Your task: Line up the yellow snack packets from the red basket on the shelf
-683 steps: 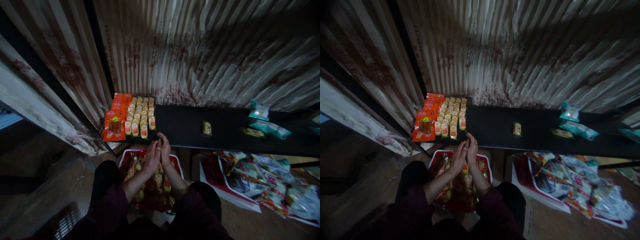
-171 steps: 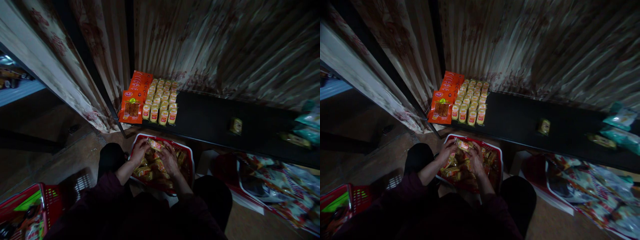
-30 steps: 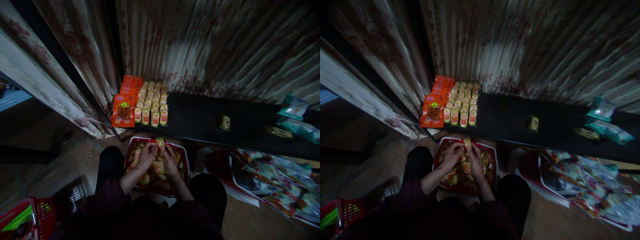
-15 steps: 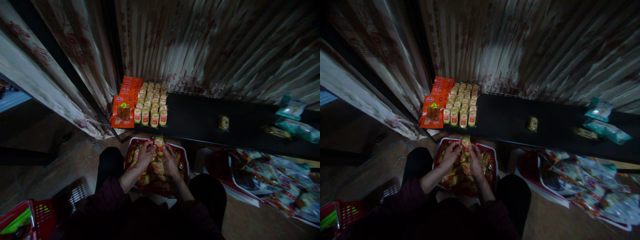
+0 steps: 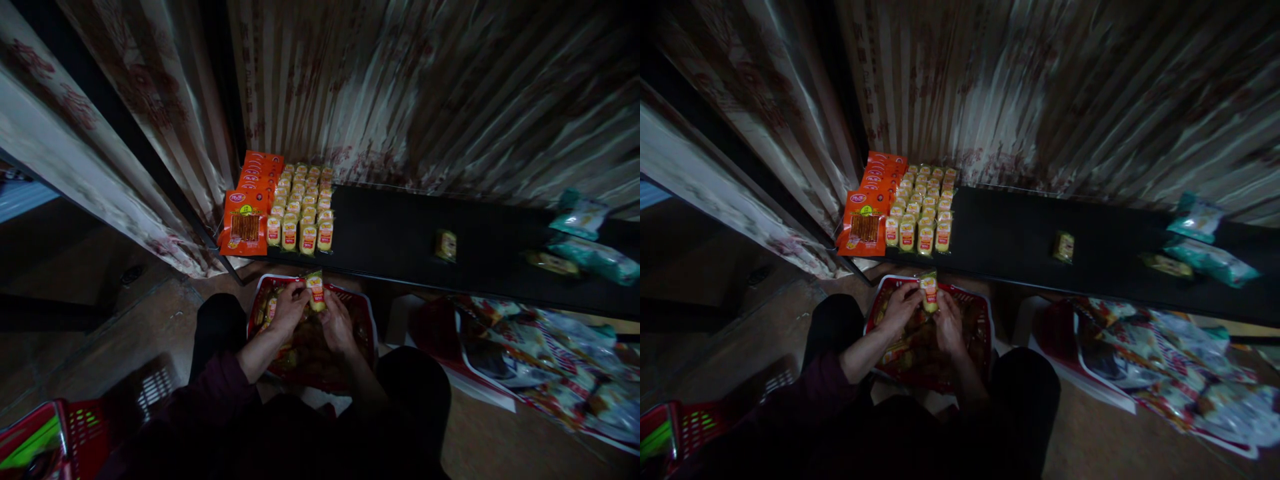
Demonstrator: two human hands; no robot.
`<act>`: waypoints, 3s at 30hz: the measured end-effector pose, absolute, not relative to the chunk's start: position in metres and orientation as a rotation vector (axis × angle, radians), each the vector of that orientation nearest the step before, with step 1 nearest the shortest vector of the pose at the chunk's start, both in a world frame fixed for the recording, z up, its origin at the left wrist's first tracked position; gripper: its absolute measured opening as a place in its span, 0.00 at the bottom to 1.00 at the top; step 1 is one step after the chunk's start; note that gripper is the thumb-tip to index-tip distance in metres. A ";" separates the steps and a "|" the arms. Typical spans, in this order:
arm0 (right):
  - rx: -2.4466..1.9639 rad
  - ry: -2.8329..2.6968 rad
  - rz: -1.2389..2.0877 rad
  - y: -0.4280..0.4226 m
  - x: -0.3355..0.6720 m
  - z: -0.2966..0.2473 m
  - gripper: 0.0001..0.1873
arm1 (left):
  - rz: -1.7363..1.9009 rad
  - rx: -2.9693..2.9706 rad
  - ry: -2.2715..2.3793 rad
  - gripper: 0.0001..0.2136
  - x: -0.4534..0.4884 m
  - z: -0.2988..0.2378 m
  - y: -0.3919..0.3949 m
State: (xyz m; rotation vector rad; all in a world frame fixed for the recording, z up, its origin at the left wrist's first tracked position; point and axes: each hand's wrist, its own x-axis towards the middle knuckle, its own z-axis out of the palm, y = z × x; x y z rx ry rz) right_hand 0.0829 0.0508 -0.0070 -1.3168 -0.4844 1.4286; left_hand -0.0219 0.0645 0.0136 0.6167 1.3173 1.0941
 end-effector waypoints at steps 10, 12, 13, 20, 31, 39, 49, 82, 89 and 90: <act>-1.378 -0.749 1.426 0.046 0.088 -0.015 0.23 | 1.095 0.674 1.425 0.07 -0.025 0.017 0.067; -1.385 -0.802 1.403 0.047 0.089 -0.014 0.22 | 1.096 0.692 1.444 0.07 -0.025 0.017 0.068; -1.382 -0.820 1.391 0.047 0.089 -0.013 0.22 | 1.101 0.697 1.443 0.06 -0.025 0.017 0.069; -1.407 -0.827 1.290 0.051 0.097 -0.022 0.25 | 1.114 0.758 1.344 0.05 -0.023 0.015 0.076; -1.330 -0.793 1.233 0.061 0.100 -0.011 0.24 | 1.088 0.930 1.338 0.04 -0.013 0.016 0.084; -1.277 -0.710 1.179 0.071 0.099 -0.005 0.24 | 1.081 0.937 1.339 0.06 -0.003 0.022 0.090; -1.338 -0.796 1.100 0.084 0.102 0.002 0.23 | 1.160 0.969 1.351 0.05 0.005 0.013 0.097; -1.272 -0.865 1.012 0.120 0.104 -0.003 0.24 | 1.204 1.080 1.403 0.13 0.009 0.016 0.112; -1.274 -0.885 1.002 0.124 0.104 -0.003 0.23 | 1.243 1.091 1.421 0.12 0.010 0.019 0.114; -1.276 -0.891 0.995 0.124 0.104 -0.004 0.23 | 1.239 1.083 1.416 0.12 0.010 0.019 0.114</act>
